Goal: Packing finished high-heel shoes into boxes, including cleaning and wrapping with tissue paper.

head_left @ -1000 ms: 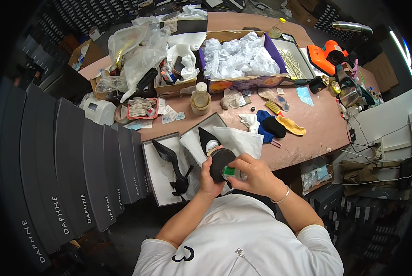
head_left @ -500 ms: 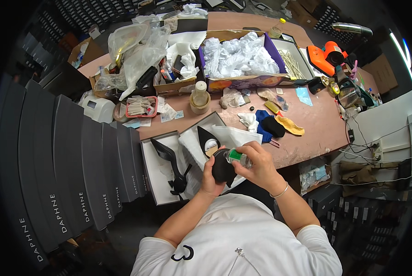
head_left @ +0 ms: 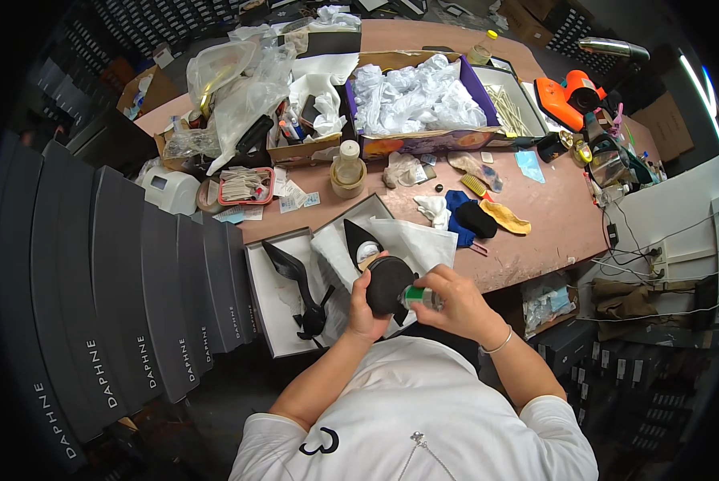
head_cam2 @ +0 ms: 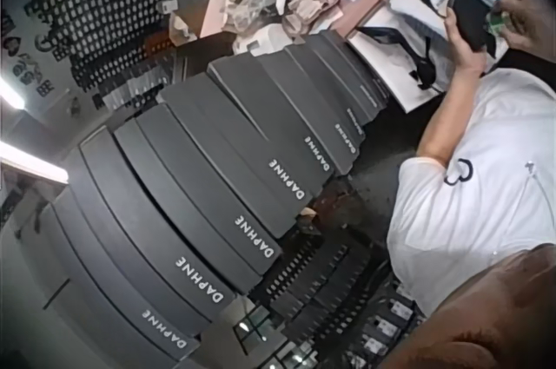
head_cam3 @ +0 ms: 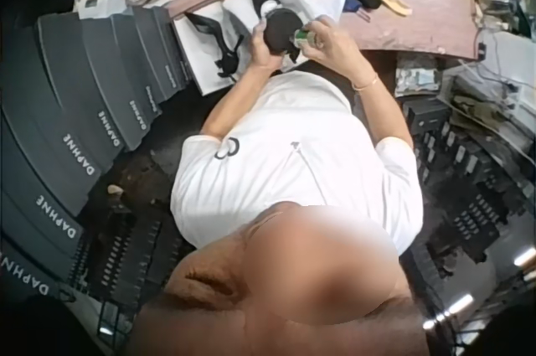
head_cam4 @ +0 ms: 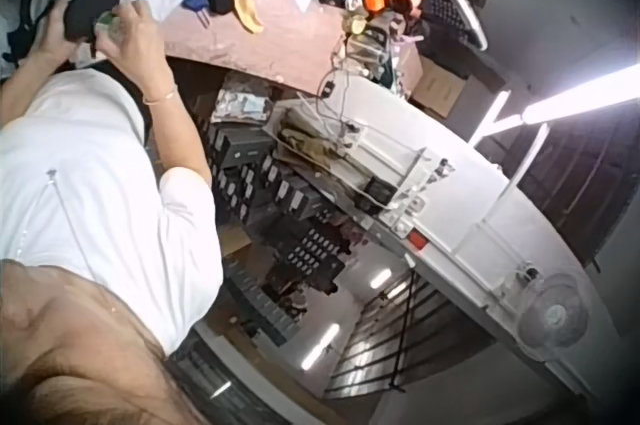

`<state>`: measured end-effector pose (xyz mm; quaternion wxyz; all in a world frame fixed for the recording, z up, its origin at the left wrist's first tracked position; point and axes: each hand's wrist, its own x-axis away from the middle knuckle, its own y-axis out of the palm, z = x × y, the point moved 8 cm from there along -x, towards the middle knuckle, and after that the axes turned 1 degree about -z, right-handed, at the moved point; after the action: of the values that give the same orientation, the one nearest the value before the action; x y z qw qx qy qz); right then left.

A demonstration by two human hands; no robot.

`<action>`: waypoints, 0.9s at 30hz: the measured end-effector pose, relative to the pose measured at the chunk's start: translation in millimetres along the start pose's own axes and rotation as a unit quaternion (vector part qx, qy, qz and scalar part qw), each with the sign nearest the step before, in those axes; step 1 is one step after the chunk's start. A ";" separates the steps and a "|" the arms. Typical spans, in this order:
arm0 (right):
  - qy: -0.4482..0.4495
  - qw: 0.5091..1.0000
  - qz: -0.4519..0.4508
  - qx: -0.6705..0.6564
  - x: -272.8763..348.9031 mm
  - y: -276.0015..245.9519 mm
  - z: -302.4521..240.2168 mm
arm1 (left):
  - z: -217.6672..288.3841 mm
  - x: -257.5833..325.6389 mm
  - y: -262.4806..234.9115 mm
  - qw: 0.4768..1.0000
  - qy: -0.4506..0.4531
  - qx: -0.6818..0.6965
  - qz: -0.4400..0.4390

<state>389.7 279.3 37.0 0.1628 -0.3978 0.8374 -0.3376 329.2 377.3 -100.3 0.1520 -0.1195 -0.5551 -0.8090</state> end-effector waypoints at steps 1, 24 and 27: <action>0.000 1.000 0.024 0.005 -1.6 -3.5 1.3 | 0.2 0.3 -0.3 1.000 -0.005 0.013 0.001; -0.072 0.983 0.158 0.059 -14.2 -4.8 -9.4 | 0.2 3.3 2.4 1.000 -0.003 -0.013 -0.010; -0.081 0.985 0.149 0.043 -16.8 0.8 -14.3 | -0.9 2.9 -0.3 1.000 0.006 -0.010 -0.010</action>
<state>392.0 298.9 46.8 0.2955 -0.2869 0.8561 -0.3122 326.3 376.2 -99.8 0.1456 -0.1109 -0.5471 -0.8168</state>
